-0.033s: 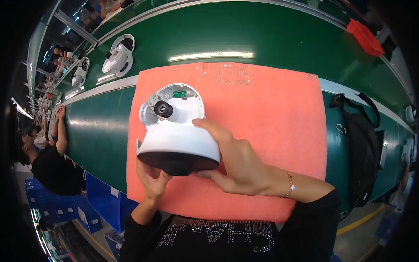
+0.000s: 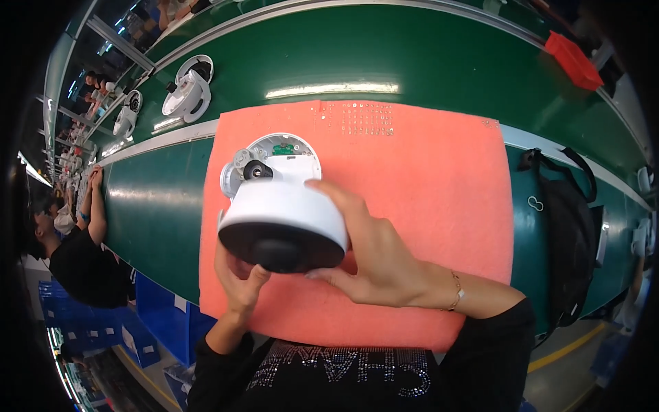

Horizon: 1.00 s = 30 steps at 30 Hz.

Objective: Assembling the components of a dome security camera on a factory assembly line.

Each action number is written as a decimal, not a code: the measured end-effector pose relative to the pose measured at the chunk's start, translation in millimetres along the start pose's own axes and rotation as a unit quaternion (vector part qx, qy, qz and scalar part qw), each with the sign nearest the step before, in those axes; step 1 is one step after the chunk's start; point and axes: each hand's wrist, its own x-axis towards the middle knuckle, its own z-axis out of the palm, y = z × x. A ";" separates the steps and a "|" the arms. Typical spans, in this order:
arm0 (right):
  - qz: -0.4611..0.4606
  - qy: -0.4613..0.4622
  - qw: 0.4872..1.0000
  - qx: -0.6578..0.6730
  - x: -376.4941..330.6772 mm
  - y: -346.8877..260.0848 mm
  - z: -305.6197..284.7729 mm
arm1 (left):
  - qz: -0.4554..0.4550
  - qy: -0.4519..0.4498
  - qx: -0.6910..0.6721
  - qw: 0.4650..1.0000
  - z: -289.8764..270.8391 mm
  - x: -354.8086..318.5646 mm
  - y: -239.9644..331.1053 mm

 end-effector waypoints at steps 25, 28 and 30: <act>0.125 -0.178 0.975 0.037 -3.7 -60.2 -24.5 | -0.191 -0.133 -0.087 0.969 -38.2 11.6 6.8; 0.148 -0.199 0.963 0.103 -19.3 -60.2 -14.3 | -0.165 -0.214 -0.069 0.960 -37.6 -4.3 17.3; 0.172 -0.137 0.969 0.113 -34.5 -61.3 -3.4 | -0.159 -0.214 -0.111 0.957 -42.0 -16.7 13.7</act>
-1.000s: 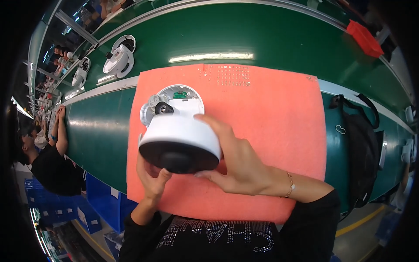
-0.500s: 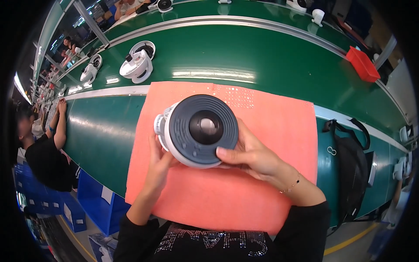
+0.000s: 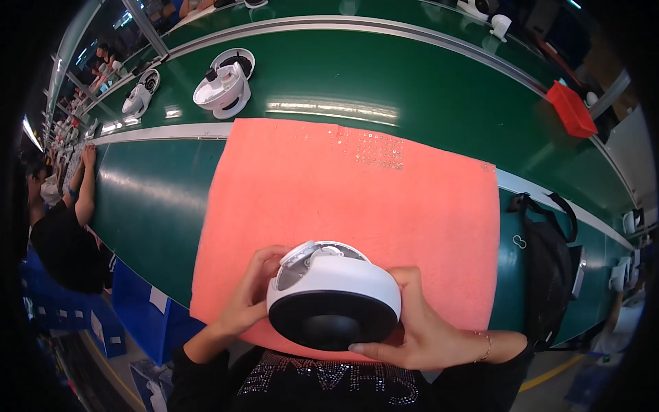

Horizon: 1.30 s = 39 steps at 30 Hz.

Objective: Assembling the components of a dome security camera on a factory assembly line.

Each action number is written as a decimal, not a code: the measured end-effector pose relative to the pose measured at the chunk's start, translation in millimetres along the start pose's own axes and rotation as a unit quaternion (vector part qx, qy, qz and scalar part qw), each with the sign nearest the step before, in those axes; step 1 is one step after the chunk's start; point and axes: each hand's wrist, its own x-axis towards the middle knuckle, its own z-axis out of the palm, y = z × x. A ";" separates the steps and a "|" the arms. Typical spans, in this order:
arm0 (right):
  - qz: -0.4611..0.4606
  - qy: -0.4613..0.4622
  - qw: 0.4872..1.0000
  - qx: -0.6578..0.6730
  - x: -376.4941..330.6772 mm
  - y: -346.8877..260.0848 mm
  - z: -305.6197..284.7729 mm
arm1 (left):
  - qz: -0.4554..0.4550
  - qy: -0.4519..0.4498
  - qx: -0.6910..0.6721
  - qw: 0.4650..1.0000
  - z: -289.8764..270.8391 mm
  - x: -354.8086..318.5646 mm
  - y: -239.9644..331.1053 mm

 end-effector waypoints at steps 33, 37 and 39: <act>-0.095 0.034 0.896 -0.432 72.5 -13.4 -5.4 | -0.059 0.049 0.536 0.841 0.7 -33.7 70.9; -0.136 0.045 0.876 -0.460 75.6 -9.2 -5.3 | -0.059 0.075 0.525 0.846 3.5 -35.9 71.7; -0.139 0.047 0.873 -0.465 75.3 -9.6 -3.9 | -0.044 0.086 0.523 0.847 3.3 -37.8 69.4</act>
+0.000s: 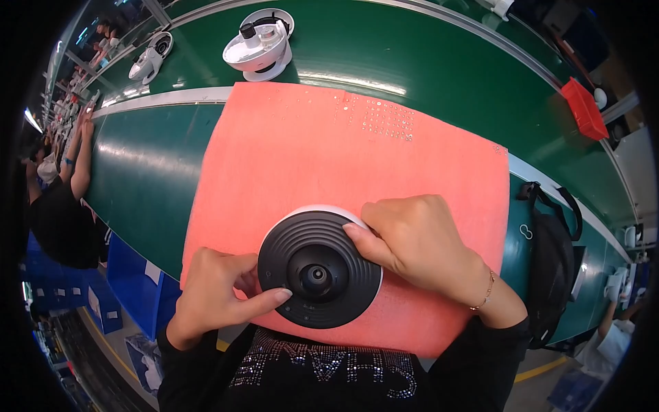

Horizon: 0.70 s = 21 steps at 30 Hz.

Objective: Assembling the components of a dome security camera on a factory assembly line.

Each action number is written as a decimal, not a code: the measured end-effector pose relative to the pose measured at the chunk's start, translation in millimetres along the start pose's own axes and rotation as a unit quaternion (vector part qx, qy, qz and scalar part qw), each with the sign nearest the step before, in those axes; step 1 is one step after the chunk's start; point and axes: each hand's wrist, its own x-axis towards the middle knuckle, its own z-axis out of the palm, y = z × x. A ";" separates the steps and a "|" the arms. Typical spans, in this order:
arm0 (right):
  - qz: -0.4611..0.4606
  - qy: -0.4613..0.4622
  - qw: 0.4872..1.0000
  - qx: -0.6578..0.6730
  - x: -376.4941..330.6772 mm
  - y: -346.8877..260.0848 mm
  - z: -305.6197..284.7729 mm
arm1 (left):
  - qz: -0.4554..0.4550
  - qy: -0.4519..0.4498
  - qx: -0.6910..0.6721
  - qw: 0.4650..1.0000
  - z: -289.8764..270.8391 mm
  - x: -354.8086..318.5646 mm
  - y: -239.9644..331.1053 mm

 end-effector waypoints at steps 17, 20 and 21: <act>-0.142 -0.062 0.987 0.048 -0.5 -45.3 -18.1 | 0.003 -0.022 0.001 1.000 -4.6 5.2 -1.8; -0.214 -0.134 0.966 0.046 2.9 -47.2 -25.6 | 0.017 -0.024 -0.003 1.000 -6.8 6.2 -1.5; -0.228 -0.145 0.959 0.082 1.9 -46.1 -23.9 | 0.028 -0.028 0.019 0.999 -7.0 6.7 -2.8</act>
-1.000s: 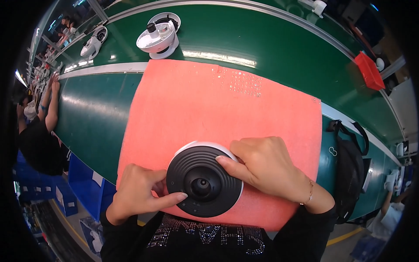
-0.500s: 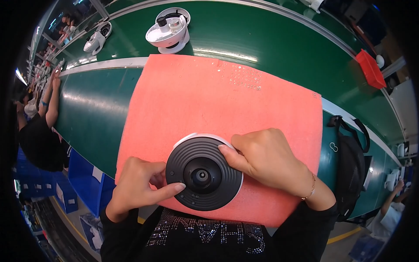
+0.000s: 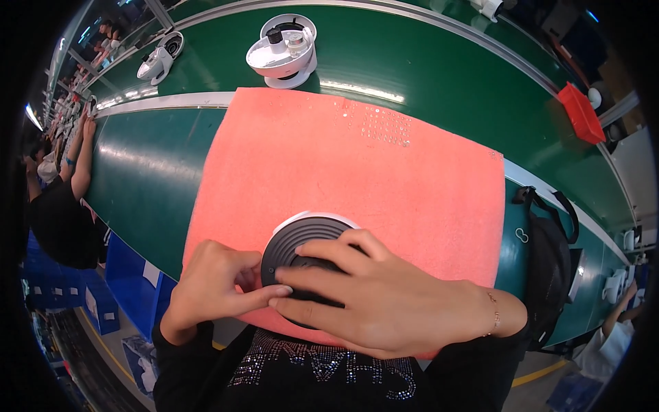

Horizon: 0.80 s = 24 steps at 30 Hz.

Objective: Assembling the components of a dome security camera on a factory assembly line.

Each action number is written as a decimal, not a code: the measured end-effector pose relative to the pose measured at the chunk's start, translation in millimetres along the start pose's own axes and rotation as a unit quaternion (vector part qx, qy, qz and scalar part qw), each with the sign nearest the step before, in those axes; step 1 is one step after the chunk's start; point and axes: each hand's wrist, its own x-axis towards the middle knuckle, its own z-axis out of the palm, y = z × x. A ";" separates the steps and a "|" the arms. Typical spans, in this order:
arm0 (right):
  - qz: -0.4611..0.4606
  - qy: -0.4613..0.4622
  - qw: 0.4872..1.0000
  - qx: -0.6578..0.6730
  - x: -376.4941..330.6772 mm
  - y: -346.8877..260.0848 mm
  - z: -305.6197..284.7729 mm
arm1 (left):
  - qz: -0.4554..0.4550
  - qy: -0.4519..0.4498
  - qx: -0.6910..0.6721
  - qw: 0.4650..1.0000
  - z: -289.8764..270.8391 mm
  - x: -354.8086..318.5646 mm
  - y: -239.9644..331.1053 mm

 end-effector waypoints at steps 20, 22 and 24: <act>0.282 0.227 0.856 0.369 -12.5 13.3 25.9 | 0.009 0.067 -0.384 0.921 27.9 -2.3 1.1; 0.237 0.263 0.905 0.235 -7.2 10.3 20.9 | 0.133 0.144 -0.207 0.958 19.3 -1.1 8.3; 0.218 0.288 0.903 0.232 -0.1 9.6 15.6 | 0.157 0.156 -0.179 0.959 12.5 -0.5 12.2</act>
